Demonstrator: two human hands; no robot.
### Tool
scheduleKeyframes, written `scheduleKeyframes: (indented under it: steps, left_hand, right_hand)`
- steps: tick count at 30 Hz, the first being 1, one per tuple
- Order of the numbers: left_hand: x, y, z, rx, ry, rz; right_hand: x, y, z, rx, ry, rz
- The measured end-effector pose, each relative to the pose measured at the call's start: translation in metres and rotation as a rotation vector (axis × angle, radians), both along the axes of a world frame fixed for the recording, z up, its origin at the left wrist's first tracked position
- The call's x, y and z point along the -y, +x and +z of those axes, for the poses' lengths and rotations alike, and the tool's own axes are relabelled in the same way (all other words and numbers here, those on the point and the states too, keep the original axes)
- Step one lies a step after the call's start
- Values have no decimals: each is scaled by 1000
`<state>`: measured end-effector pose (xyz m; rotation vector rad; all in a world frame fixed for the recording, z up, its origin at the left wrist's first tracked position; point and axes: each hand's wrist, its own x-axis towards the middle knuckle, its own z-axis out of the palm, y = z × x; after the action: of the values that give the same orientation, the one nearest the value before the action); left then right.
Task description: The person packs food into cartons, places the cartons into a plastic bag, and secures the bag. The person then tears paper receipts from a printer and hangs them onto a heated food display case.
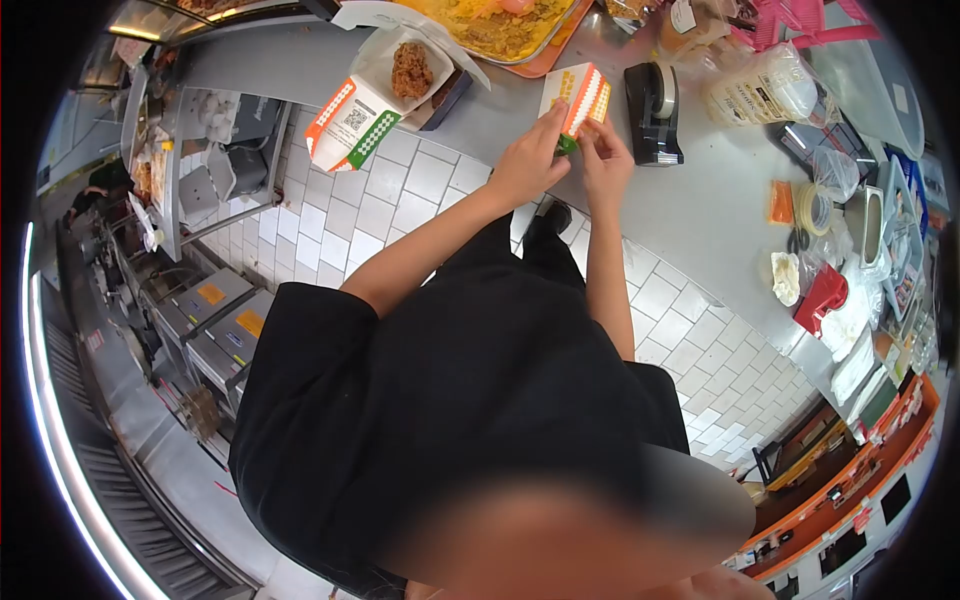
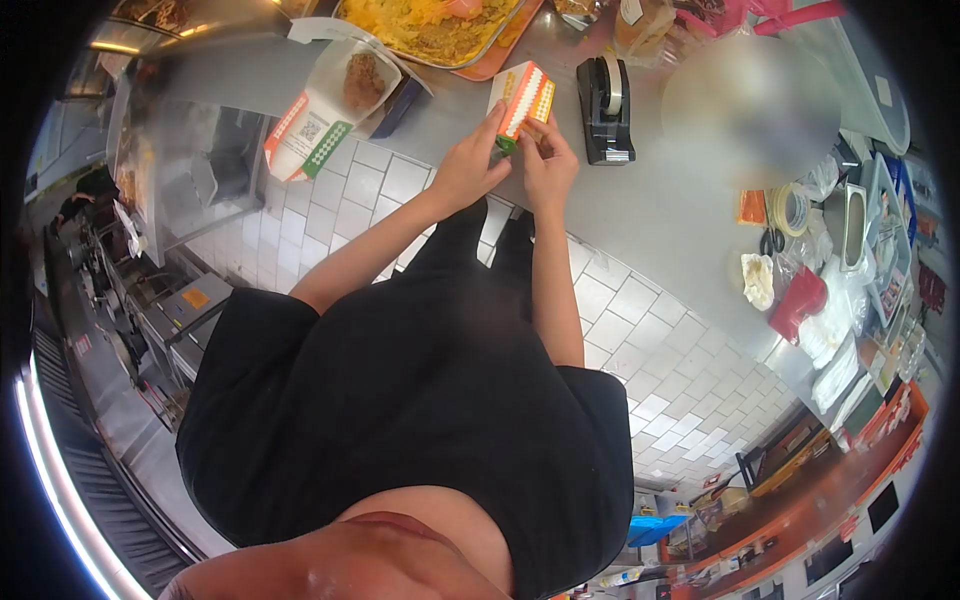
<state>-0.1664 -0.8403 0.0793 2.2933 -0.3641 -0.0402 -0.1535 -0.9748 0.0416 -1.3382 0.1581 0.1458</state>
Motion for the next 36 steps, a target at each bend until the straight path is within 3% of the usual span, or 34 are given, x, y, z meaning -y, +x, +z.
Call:
scheduleKeyframes:
  steps: [4, 6, 7, 10, 12, 13, 14, 15, 17, 20, 22, 23, 24, 26, 27, 31, 32, 33, 35, 36]
  left_hand:
    - [6, -3, -1, 88, 127, 66]
    - [8, -7, -2, 216, 215, -58]
    - [6, -8, 0, 277, 266, -118]
    - [-11, -7, 15, -420, -446, -130]
    - [-32, -24, 33, -325, -517, 98]
    - [-47, -36, 42, -276, -550, 205]
    - [-64, -50, 48, -45, -427, 421]
    - [-84, -63, 48, 184, -296, 626]
    - [-125, -81, 30, 365, -230, 1144]
    - [-169, -78, -31, 66, -628, 1570]
    - [-173, -65, -38, 157, -616, 1297]
    - [-173, -55, -43, 202, -611, 1153]
    - [-173, -48, -53, 348, -582, 1166]
    - [-178, -36, -36, 471, -194, 1010]
    - [-180, -32, -26, 524, -2, 927]
    - [-189, -5, -26, 194, 162, 851]
    - [-189, 0, -30, 163, 10, 871]
    - [-190, 5, -34, 138, -143, 895]
    - [-192, 11, 3, 160, 163, 911]
    - [-198, 16, 2, 251, 88, 1021]
  right_hand:
    - [0, -4, 11, -66, 442, -91]
    - [5, -7, 13, -77, 742, -67]
    - [1, -4, 10, -50, 421, -95]
    - [5, 6, -10, 78, -465, -108]
    - [24, 13, -26, 189, -950, -35]
    - [16, 9, -8, 311, -1002, -110]
    - [6, 0, 15, 427, -1051, -190]
    - [-1, -9, 27, 459, -997, -208]
    - [-16, -21, 43, 509, -894, -247]
    - [-52, -20, 48, 436, -653, 185]
    - [-94, 4, 69, 608, -596, 429]
    - [-118, 21, 79, 716, -638, 429]
    - [-142, 40, 84, 824, -685, 429]
    - [-185, 85, 74, 973, -1007, 337]
    - [-200, 99, 69, 900, -1124, 379]
    - [-237, 115, 65, 637, -1523, 527]
    - [-240, 117, 66, 579, -1612, 556]
    - [-240, 121, 66, 608, -1610, 556]
    - [-233, 126, 65, 660, -1608, 565]
    - [-231, 130, 62, 795, -1577, 498]
